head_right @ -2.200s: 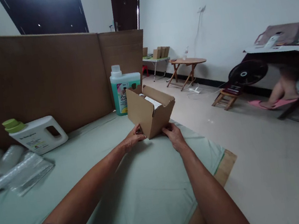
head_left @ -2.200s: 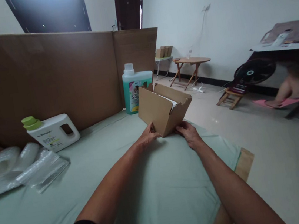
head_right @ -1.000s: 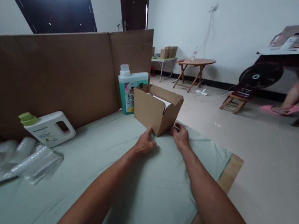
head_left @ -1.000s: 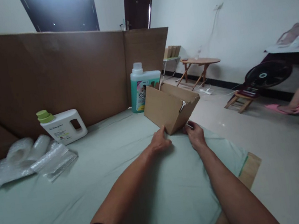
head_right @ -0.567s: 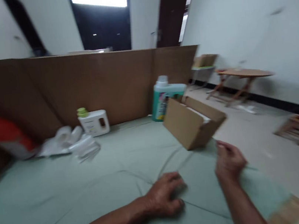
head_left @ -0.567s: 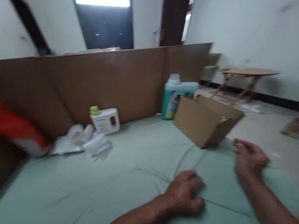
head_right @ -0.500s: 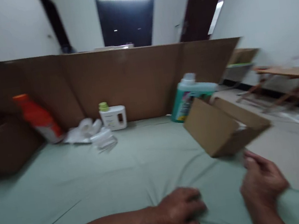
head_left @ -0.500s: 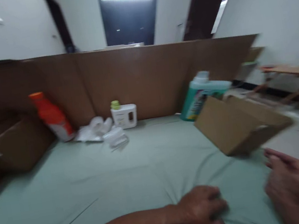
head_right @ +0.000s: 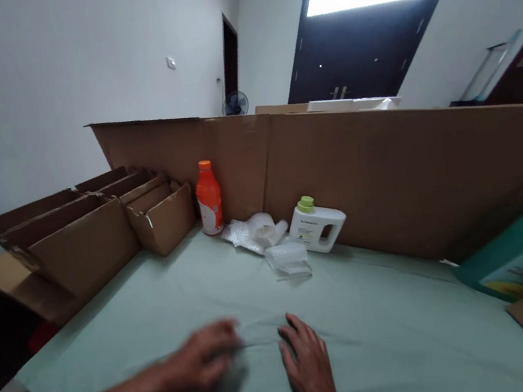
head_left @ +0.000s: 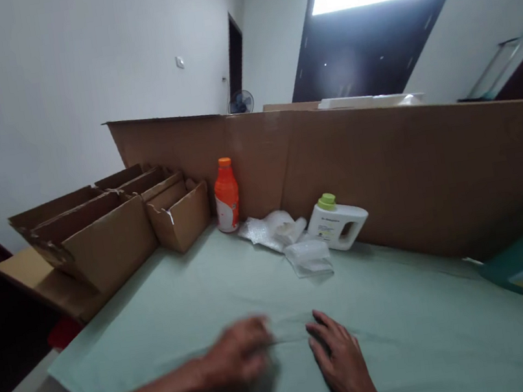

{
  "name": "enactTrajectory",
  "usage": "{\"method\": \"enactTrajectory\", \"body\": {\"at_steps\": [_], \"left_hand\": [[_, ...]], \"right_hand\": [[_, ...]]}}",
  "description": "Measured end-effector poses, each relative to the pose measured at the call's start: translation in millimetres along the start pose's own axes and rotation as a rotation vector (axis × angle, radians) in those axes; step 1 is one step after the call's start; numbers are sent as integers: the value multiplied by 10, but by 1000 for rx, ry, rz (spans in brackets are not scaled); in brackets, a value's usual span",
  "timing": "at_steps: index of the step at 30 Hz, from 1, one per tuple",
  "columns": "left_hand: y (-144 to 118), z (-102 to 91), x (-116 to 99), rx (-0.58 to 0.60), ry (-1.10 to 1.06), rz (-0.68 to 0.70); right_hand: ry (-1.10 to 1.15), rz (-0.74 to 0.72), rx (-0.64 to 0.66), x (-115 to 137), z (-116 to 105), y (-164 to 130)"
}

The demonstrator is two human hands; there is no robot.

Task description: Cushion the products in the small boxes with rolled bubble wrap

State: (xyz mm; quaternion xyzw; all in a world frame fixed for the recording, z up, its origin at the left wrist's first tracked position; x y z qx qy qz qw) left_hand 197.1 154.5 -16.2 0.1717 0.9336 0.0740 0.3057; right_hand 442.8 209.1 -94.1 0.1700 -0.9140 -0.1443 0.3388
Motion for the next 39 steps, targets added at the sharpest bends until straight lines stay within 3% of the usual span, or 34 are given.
{"method": "enactTrajectory", "body": {"at_steps": [5,7,9,14,18,22,26,29,31,33,36,39], "left_hand": [[506,-1744,1353,-400,178,-386],[692,-2158,1704,-416,291,-508],[869,-2325,1915,-363,339,-552],[1122,-2249,1982,-251,360,-472],[911,-2133,1730,-201,347,-321],[256,-1958,1271,-135,300,-159],[-582,-1692,653,-28,131,122],[-1124,-1656,437,-177,58,127],[-1415,-1673,474,-366,18,43],[-1612,-1586,637,-451,-22,-92],[-1665,-1257,948,-359,-64,-288],[-1480,-890,1081,-205,-98,-325]], "right_hand": [[-42,-26,-24,-107,2,-36],[-41,-18,-37,-154,-39,-39],[-44,-11,-39,-171,-60,-34],[-59,6,-41,-144,-97,-17],[-77,-9,-52,-140,-112,-21],[-79,-17,-84,-190,-89,-15],[-41,-3,-120,-155,-94,-5],[76,-2,-138,-11,-155,-89],[167,-15,-87,123,-169,-218],[237,-34,22,268,-131,-393],[298,-21,190,460,3,-627],[319,36,256,634,129,-643]]}}
Point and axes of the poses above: each hand's wrist, its own y-axis towards the middle knuckle, its own z-axis out of the palm, x = y × z, the point moved 7 cm from there along y, towards the middle knuckle, and after that the axes turned 1 degree about y, right-handed, at the moved point
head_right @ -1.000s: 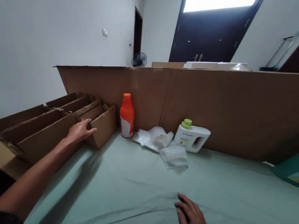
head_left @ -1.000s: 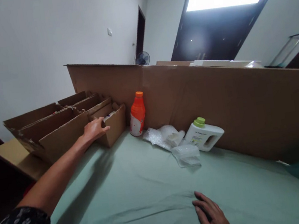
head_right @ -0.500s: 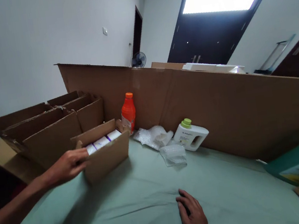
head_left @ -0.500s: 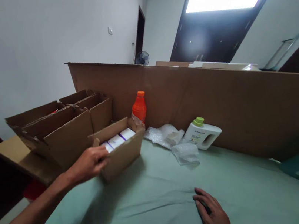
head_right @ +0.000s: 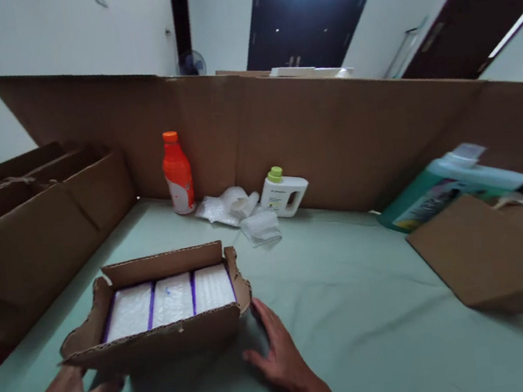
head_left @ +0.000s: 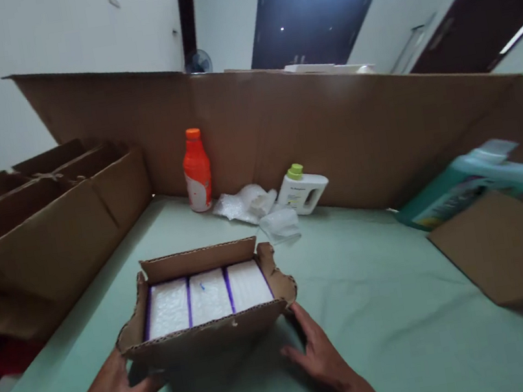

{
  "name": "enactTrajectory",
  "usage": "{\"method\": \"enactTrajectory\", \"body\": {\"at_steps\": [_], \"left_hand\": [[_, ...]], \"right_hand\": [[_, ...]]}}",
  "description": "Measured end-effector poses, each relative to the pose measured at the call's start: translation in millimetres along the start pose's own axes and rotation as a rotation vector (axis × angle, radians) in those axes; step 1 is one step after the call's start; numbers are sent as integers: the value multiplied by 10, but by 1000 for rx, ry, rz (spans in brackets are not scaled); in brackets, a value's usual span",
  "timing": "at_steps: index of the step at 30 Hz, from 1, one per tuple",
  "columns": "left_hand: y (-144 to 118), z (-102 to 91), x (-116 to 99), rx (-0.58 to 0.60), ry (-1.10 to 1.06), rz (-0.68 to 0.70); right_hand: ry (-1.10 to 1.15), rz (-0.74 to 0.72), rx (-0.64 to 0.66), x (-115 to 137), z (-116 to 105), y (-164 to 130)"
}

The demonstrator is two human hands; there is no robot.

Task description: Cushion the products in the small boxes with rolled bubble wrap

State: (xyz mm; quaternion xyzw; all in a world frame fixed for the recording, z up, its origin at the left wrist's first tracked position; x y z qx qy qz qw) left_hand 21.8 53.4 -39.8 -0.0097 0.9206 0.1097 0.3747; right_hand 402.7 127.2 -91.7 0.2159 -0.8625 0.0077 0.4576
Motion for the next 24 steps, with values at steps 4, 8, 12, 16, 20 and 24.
{"method": "enactTrajectory", "body": {"at_steps": [4,8,12,16,20,24], "left_hand": [[232,422,-127,133,-107,11],[504,786,-380,200,-238,52],[869,1139,-642,166,-372,95],[1022,1479,-723,113,-456,42],[896,1657,-629,11,-409,-38],[825,1692,-596,-29,-343,-30]], "right_hand": [[124,29,2,264,52,201],[162,139,-112,228,-125,237],[97,204,-211,-152,-520,136],[118,175,-57,-492,-1044,210],[-68,126,-183,-592,-1722,757],[-262,12,-199,-511,-1747,1737]]}}
Point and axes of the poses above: each hand's wrist, its own y-axis towards the middle knuckle, its own z-axis out of the palm, x = y × z, the point moved 7 cm from there along y, towards the middle knuckle, and after that the axes turned 1 degree about y, right-handed, at the moved point
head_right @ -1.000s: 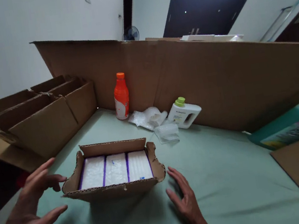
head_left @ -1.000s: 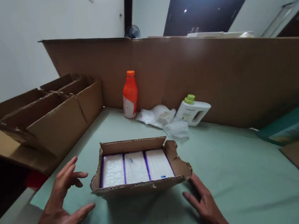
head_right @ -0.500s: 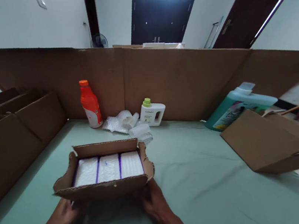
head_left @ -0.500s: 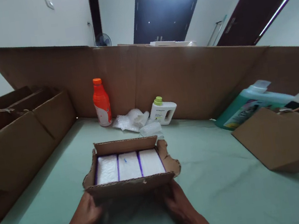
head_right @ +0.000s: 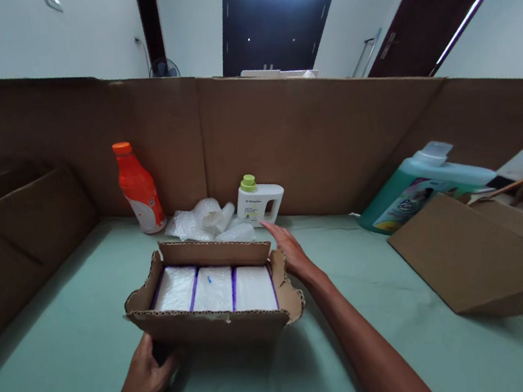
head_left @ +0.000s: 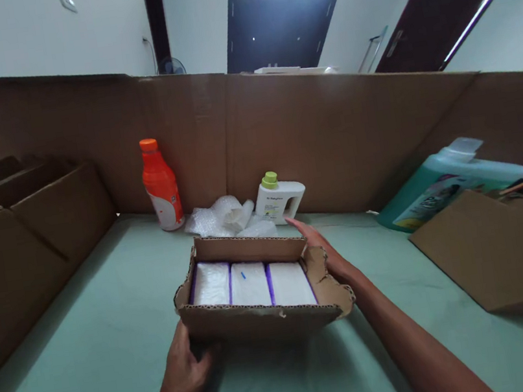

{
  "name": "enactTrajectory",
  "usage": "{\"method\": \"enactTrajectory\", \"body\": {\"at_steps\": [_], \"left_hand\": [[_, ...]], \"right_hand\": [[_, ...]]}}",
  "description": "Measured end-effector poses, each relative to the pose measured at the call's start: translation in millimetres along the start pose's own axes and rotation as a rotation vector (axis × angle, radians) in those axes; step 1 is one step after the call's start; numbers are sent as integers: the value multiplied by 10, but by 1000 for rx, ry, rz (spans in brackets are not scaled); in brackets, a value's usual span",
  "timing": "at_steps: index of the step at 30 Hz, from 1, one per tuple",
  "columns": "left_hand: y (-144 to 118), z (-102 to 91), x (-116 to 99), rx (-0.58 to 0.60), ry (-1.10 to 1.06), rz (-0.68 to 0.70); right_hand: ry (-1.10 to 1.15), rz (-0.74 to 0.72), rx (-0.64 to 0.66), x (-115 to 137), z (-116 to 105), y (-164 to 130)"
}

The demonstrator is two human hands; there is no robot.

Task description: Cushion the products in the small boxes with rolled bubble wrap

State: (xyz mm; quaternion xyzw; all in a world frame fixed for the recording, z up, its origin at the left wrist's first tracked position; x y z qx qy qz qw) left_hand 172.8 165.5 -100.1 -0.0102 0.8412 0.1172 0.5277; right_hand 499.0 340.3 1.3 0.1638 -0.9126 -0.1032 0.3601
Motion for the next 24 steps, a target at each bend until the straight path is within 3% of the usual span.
{"method": "enactTrajectory", "body": {"at_steps": [2,4,7,9,12,14,15,19,22,24], "left_hand": [[12,-10,-18,-6,21,9],[26,-26,-38,-11,38,2],[22,-47,-65,-9,56,-9],[10,-59,-76,-4,46,-12],[10,-71,-92,11,21,-21],[28,-70,-118,34,8,-29],[37,-65,-136,53,0,-35],[-40,-146,-222,67,-38,-64],[-343,-398,-293,-68,-44,-44],[-656,-485,-302,-50,-125,-97]], "right_hand": [[-33,-30,6,83,223,384],[-25,-26,-28,127,346,588],[-29,25,-182,72,107,453],[-44,93,-319,-14,-311,66],[-73,231,-481,-69,-972,-810],[25,375,-548,-69,-1197,-1458],[107,442,-556,-55,-1201,-1757],[370,573,-471,139,-721,-2621],[474,597,-412,345,-282,-2977],[561,601,-366,493,-65,-3105]]}}
Point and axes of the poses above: each hand's wrist, its own y-axis towards the middle knuckle, its own z-axis out of the palm, x = y × z, the point moved 7 cm from there along y, towards the middle knuckle, and after that the axes turned 1 degree about y, right-handed, at the moved point
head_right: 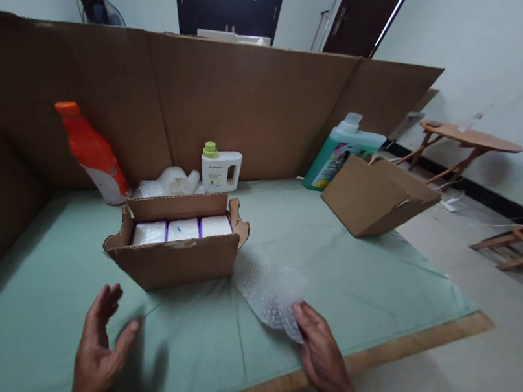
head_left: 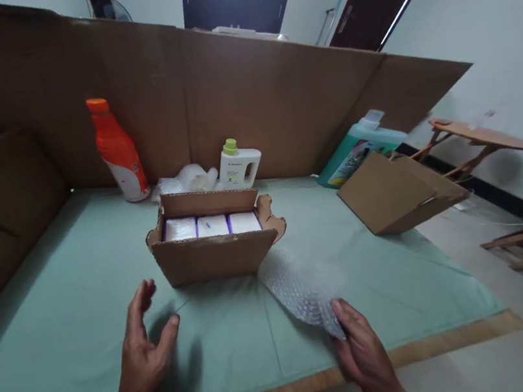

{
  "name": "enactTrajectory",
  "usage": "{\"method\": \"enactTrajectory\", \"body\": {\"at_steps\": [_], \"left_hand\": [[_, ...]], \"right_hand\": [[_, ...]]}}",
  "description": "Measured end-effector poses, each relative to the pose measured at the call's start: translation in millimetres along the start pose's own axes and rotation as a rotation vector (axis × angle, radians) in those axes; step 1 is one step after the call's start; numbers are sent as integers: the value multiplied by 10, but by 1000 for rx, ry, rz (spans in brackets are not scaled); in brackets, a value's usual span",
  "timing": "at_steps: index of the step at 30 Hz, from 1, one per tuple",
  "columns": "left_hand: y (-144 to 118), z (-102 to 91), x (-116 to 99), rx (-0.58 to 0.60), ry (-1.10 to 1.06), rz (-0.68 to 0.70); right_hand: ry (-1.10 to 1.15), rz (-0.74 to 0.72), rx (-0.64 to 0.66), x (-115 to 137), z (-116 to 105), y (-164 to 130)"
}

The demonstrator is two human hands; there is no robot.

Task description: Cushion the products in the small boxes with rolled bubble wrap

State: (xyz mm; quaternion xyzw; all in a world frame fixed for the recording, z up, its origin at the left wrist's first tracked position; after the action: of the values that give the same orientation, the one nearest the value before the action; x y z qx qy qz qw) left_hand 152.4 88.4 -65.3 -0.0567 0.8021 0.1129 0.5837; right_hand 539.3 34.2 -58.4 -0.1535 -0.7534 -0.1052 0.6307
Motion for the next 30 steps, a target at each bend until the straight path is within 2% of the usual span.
{"method": "enactTrajectory", "body": {"at_steps": [2,5,6,8,10,12,14,16,19,22,25,27,30], "left_hand": [[-350,85,64,185,-174,-177],[-836,417,50,503,-530,-500],[-927,520,-3,573,-633,-573],[-930,622,-101,576,-738,-642],[-760,571,-131,450,-679,-627],[-533,401,-113,288,-506,-544],[-358,253,-73,235,-324,-447],[-266,166,14,252,-178,-384],[-227,74,162,253,28,-325],[-219,54,212,258,218,-253],[-198,128,201,339,371,-184],[-180,174,192,393,474,-142],[-146,176,169,445,588,-89]], "right_hand": [[78,53,87,-17,165,-167],[184,148,227,44,416,-328],[216,177,262,74,497,-357],[258,227,315,121,645,-370],[257,261,339,129,754,-327],[250,278,345,95,809,-252],[240,268,319,40,795,-172],[147,207,280,5,749,-111],[-181,34,246,38,771,-69],[-489,-128,249,83,976,-54],[-643,-251,233,75,1146,-47],[-691,-307,203,43,1129,-54],[-743,-357,152,-8,903,-50]]}}
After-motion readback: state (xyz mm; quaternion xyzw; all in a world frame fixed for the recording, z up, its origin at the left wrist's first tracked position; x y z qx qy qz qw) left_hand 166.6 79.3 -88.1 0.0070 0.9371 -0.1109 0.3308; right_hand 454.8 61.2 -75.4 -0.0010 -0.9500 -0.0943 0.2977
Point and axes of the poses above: each hand's wrist, its own y-axis towards the middle knuckle, its own z-axis out of the palm, x = y × z, the point moved 7 cm from there along y, towards the middle knuckle, and after that the axes turned 1 degree about y, right-handed, at the moved point
